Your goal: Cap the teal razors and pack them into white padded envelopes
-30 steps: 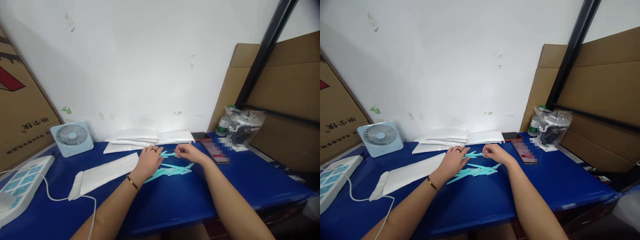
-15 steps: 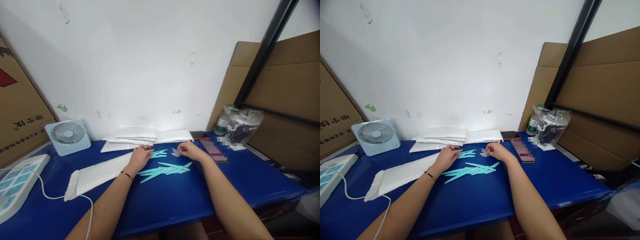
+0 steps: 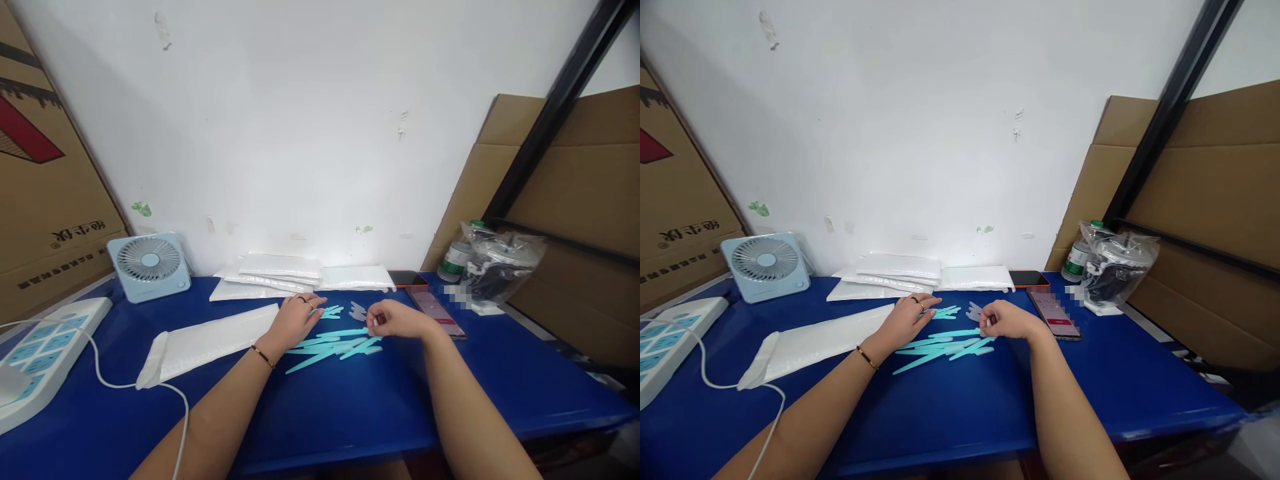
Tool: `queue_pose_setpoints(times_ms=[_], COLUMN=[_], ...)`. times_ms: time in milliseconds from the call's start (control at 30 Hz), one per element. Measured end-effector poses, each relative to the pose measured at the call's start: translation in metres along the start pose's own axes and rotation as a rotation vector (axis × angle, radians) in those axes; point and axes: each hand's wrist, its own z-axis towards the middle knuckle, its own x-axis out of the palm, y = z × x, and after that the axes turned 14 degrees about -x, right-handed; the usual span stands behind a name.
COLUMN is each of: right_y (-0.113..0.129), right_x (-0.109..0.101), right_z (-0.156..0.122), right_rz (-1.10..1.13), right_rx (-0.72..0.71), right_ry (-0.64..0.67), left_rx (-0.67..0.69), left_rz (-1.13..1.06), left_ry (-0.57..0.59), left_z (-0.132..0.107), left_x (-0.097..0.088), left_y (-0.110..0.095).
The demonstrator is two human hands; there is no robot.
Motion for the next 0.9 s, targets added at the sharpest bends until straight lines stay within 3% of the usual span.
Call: queue_pose_setpoints(times_ms=[167, 267, 400, 600, 800, 900], right_y=[0.005, -0.003, -0.018, -0.026, -0.016, -0.003], right_x=[0.010, 0.012, 0.009, 0.009, 0.006, 0.015], right_z=[0.012, 0.016, 0.019, 0.021, 0.016, 0.020], right_rz=[0.035, 0.018, -0.096, -0.254, -0.240, -0.142], right_rx=[-0.079, -0.086, 0.016, 0.061, 0.004, -0.081], right_ry=[-0.169, -0.199, -0.339, -0.382, -0.394, -0.334], left_rx=[0.064, 0.019, -0.094, -0.115, -0.038, -0.084], left_rz=[0.047, 0.118, 0.152, 0.120, 0.091, 0.073], left_ry=[0.125, 0.080, -0.020, 0.002, 0.333, 0.372], left_z=[-0.003, 0.002, 0.007, 0.002, -0.009, -0.010], left_x=[-0.003, -0.001, 0.000, -0.003, -0.023, -0.024], left_y=[-0.014, -0.007, 0.010, 0.017, 0.001, -0.003])
